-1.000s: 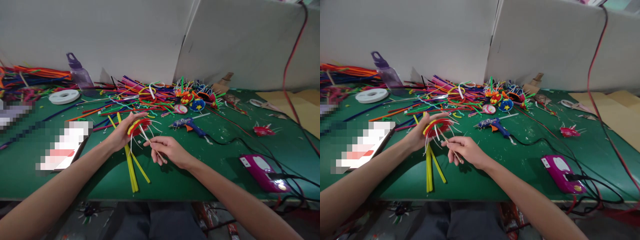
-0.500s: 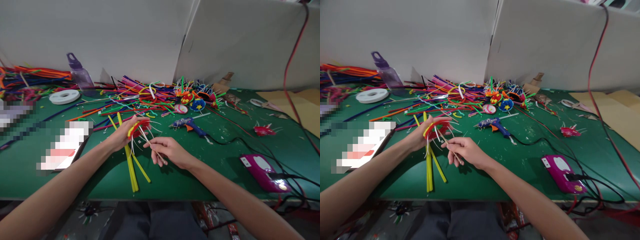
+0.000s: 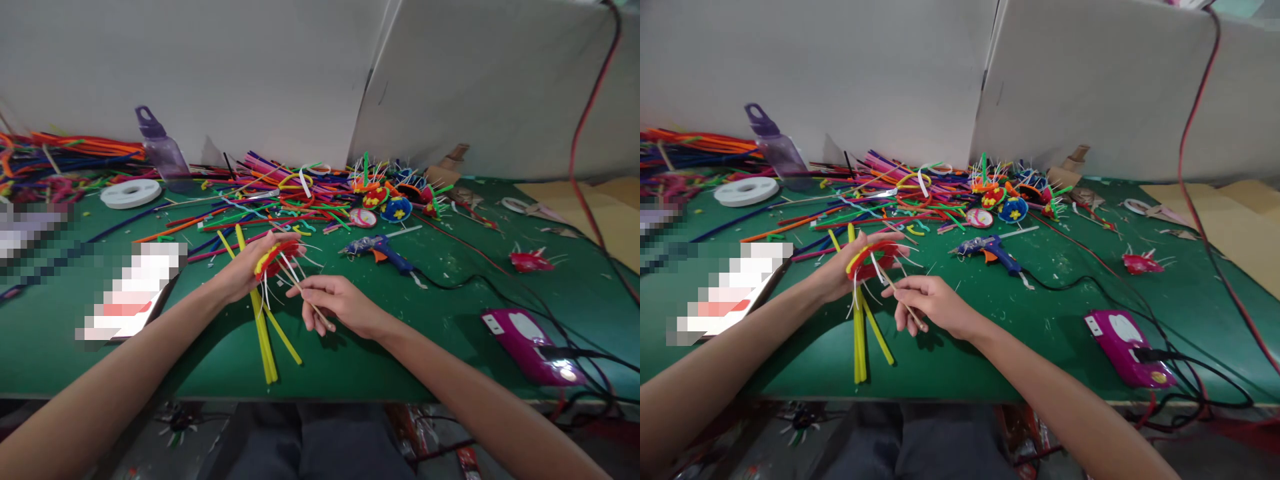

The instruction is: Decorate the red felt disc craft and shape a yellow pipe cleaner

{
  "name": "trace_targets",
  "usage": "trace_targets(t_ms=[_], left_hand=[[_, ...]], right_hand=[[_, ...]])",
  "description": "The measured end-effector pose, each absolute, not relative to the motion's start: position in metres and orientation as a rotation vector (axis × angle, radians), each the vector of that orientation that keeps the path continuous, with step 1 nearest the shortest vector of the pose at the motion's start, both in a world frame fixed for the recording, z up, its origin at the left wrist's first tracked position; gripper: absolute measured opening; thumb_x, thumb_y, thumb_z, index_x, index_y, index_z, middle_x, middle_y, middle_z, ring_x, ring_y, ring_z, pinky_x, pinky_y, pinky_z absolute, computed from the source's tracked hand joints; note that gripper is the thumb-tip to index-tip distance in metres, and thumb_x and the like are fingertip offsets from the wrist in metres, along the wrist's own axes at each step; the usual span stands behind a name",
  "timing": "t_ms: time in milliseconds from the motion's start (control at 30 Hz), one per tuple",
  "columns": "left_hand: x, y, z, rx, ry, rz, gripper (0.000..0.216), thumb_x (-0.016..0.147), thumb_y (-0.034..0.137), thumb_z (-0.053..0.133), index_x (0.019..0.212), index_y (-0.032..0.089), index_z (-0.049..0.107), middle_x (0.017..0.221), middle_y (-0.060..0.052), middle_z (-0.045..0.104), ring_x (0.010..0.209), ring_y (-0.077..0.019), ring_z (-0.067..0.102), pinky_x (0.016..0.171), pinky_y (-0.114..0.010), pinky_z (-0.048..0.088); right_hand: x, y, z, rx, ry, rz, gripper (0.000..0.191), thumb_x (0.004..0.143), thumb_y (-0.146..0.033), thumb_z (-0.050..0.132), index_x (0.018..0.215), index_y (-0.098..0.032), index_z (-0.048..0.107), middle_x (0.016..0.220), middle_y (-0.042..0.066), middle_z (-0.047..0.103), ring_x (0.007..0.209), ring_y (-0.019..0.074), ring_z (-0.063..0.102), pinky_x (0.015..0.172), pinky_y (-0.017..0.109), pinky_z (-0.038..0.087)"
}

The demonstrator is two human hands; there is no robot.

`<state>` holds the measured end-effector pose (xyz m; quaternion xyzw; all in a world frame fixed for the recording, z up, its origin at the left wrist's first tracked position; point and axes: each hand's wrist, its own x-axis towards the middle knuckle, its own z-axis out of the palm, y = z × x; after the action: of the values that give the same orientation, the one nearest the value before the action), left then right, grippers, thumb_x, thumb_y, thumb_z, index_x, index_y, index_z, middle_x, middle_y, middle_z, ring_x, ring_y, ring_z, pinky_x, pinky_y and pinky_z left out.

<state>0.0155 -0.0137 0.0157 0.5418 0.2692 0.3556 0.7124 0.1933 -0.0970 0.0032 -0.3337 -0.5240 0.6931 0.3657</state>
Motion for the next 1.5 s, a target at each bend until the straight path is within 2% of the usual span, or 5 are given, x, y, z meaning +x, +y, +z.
trace_targets(t_ms=[400,833,967,1133,1500], left_hand=[[0.0155,-0.0126,0.0155,1.241,0.641,0.759,0.053,0.080,0.059,0.054,0.110,0.018,0.067,0.092,-0.010,0.068,0.096,-0.0250,0.060,0.090,-0.038,0.044],[0.0167,-0.0145,0.0187,1.247,0.673,0.776,0.056,0.077,0.061,0.056,0.109,0.016,0.067,0.093,-0.011,0.069,0.098,-0.0258,0.060,0.090,-0.038,0.044],[0.0187,-0.0170,0.0223,1.220,0.620,0.797,0.054,0.080,0.061,0.052,0.108,0.017,0.067,0.101,-0.012,0.069,0.102,-0.0284,0.060,0.094,-0.043,0.043],[0.0176,-0.0177,0.0216,1.268,0.513,0.792,0.060,0.079,0.065,0.050,0.117,0.020,0.063,0.119,-0.012,0.063,0.116,-0.0332,0.053,0.099,-0.047,0.039],[0.0202,-0.0167,0.0189,1.266,0.657,0.812,0.050,0.078,0.059,0.056,0.106,0.019,0.069,0.127,-0.011,0.058,0.119,-0.0335,0.050,0.099,-0.046,0.040]], right_hand=[[0.1935,-0.0973,0.0015,-0.850,-1.356,1.803,0.023,0.091,-0.024,0.046,0.104,-0.011,0.060,0.059,0.000,0.064,0.042,0.0065,0.054,0.036,0.016,0.035],[0.1929,-0.0975,0.0032,-0.859,-1.355,1.800,0.024,0.091,-0.024,0.046,0.105,-0.011,0.060,0.058,0.000,0.063,0.041,0.0065,0.053,0.036,0.016,0.035],[0.1940,-0.0972,0.0047,-0.858,-1.312,1.815,0.025,0.091,-0.025,0.046,0.106,-0.011,0.060,0.059,0.000,0.064,0.041,0.0067,0.054,0.035,0.016,0.034],[0.1950,-0.0971,0.0040,-0.865,-1.286,1.828,0.027,0.092,-0.029,0.046,0.108,-0.012,0.059,0.059,0.000,0.064,0.042,0.0072,0.054,0.036,0.017,0.035],[0.1954,-0.0965,0.0038,-0.869,-1.285,1.816,0.025,0.092,-0.026,0.045,0.108,-0.011,0.059,0.058,0.000,0.064,0.041,0.0074,0.054,0.035,0.017,0.034]])
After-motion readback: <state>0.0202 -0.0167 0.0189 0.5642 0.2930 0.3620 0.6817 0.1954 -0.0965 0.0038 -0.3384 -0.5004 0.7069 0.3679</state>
